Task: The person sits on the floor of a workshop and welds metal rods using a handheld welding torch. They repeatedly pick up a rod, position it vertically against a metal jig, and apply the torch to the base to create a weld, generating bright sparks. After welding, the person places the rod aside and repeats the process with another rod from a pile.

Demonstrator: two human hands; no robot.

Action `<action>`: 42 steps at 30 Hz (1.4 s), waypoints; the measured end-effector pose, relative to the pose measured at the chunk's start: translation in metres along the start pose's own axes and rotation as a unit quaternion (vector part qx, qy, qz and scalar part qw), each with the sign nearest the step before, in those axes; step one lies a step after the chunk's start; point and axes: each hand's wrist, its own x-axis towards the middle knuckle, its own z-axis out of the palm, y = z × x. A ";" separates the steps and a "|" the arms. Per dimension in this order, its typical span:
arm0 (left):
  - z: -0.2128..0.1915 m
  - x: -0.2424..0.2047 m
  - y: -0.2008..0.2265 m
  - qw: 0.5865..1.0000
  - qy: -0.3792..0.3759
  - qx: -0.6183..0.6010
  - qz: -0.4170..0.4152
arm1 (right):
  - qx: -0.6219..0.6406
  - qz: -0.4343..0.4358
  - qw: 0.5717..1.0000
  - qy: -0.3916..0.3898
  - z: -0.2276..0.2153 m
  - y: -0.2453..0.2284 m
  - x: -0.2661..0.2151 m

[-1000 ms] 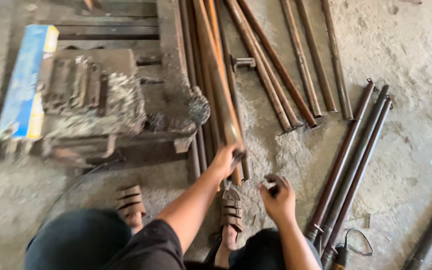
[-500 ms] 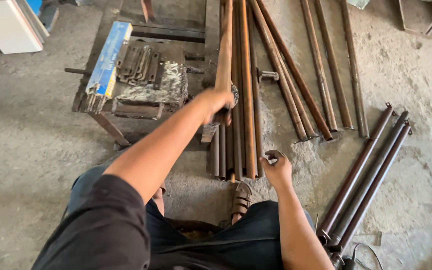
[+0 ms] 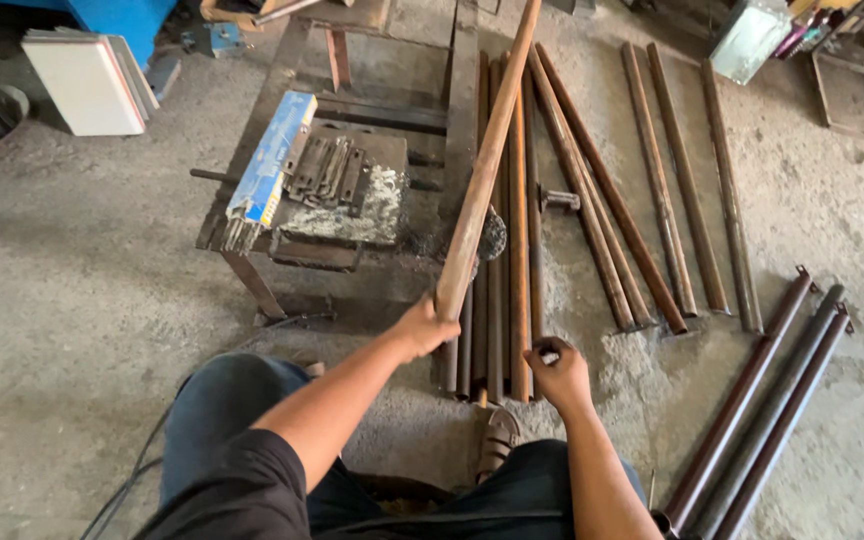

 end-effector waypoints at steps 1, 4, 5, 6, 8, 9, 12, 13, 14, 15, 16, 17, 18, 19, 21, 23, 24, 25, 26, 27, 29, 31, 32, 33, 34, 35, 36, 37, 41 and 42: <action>0.005 -0.002 -0.009 1.000 0.004 0.020 0.001 | 0.000 0.010 1.000 -0.003 0.000 0.000 0.000; 0.027 -0.010 -0.016 0.998 0.015 0.059 -0.006 | 0.003 0.031 0.999 -0.006 0.001 0.004 0.002; 0.039 -0.014 -0.013 0.998 0.018 0.059 -0.017 | 0.006 0.032 0.999 -0.006 0.002 0.006 0.002; 0.046 -0.014 -0.008 0.998 0.021 0.058 -0.028 | 0.008 0.034 0.999 -0.005 0.003 0.008 0.003; 0.056 -0.018 -0.005 0.997 0.000 -0.028 -0.065 | 0.006 0.032 0.999 -0.008 0.005 0.013 0.002; 0.061 -0.019 -0.006 0.994 -0.011 -0.071 -0.083 | 0.005 0.031 0.999 -0.009 0.006 0.015 0.002; 0.073 -0.009 -0.010 0.991 0.082 -0.028 0.098 | 0.016 0.023 1.000 -0.004 0.006 0.020 0.000; 0.077 -0.007 -0.009 0.995 0.068 -0.050 0.045 | 0.007 0.038 0.999 -0.011 0.005 0.021 0.001; 0.079 -0.003 -0.005 0.996 0.053 -0.071 -0.008 | -0.002 0.052 0.998 -0.018 0.004 0.022 0.002; 0.079 -0.002 -0.001 0.993 0.037 -0.091 -0.064 | -0.011 0.067 0.997 -0.027 0.004 0.023 0.001; 0.074 -0.002 0.003 0.994 0.040 -0.086 -0.061 | -0.005 0.063 0.998 -0.028 0.003 0.025 -0.003; 0.063 0.000 0.006 0.994 0.046 -0.082 -0.055 | 0.002 0.055 0.998 -0.027 0.002 0.024 -0.003; 0.052 0.002 0.010 0.994 0.052 -0.077 -0.050 | 0.009 0.047 0.999 -0.027 0.001 0.022 -0.002; 0.043 0.004 0.012 0.995 0.043 -0.057 -0.072 | -0.001 0.054 0.998 -0.034 -0.001 0.021 -0.003; 0.021 0.012 0.012 0.992 0.026 -0.016 -0.119 | -0.020 0.070 0.996 -0.049 -0.004 0.020 -0.003; 0.003 0.021 0.002 0.996 0.041 0.010 -0.081 | 0.001 0.065 0.997 -0.046 -0.007 0.022 -0.008; -0.002 0.029 -0.003 0.997 0.048 0.023 -0.061 | 0.012 0.061 0.997 -0.045 -0.008 0.025 -0.008; -0.001 0.035 -0.008 0.996 0.059 0.047 -0.045 | 0.007 0.067 0.997 -0.048 -0.009 0.029 -0.009; 0.000 0.040 -0.012 0.995 0.070 0.070 -0.029 | 0.001 0.072 0.996 -0.051 -0.009 0.032 -0.007; 0.001 0.042 -0.017 0.992 0.079 0.093 -0.014 | -0.005 0.078 0.995 -0.055 -0.009 0.036 -0.008; 0.002 0.043 -0.014 0.993 0.071 0.088 -0.024 | 0.010 0.057 0.997 -0.044 -0.011 0.040 -0.011; -0.002 0.041 0.000 0.996 0.062 0.051 -0.043 | 0.022 0.066 0.996 -0.047 -0.011 0.038 -0.012; -0.006 0.038 0.008 0.997 0.057 0.017 -0.058 | 0.027 0.087 0.994 -0.057 -0.012 0.036 -0.013; -0.008 0.036 0.015 0.996 0.052 -0.019 -0.072 | 0.031 0.107 0.992 -0.067 -0.013 0.035 -0.015; -0.008 0.034 0.022 0.996 0.053 -0.021 -0.071 | 0.032 0.109 0.991 -0.069 -0.015 0.033 -0.017; -0.010 0.033 0.027 0.996 0.057 -0.023 -0.069 | 0.034 0.110 0.991 -0.073 -0.015 0.031 -0.017; -0.011 0.031 0.030 0.996 0.060 -0.025 -0.067 | 0.036 0.111 0.990 -0.077 -0.016 0.030 -0.017; -0.015 0.030 0.033 0.991 0.028 -0.091 -0.097 | 0.032 0.111 0.990 -0.080 -0.016 0.028 -0.017; -0.031 0.022 0.033 0.949 -0.051 -0.258 -0.175 | 0.007 0.083 0.993 -0.079 -0.017 0.024 -0.015; -0.035 0.020 0.030 0.941 -0.058 -0.276 -0.186 | -0.001 0.069 0.995 -0.076 -0.017 0.023 -0.015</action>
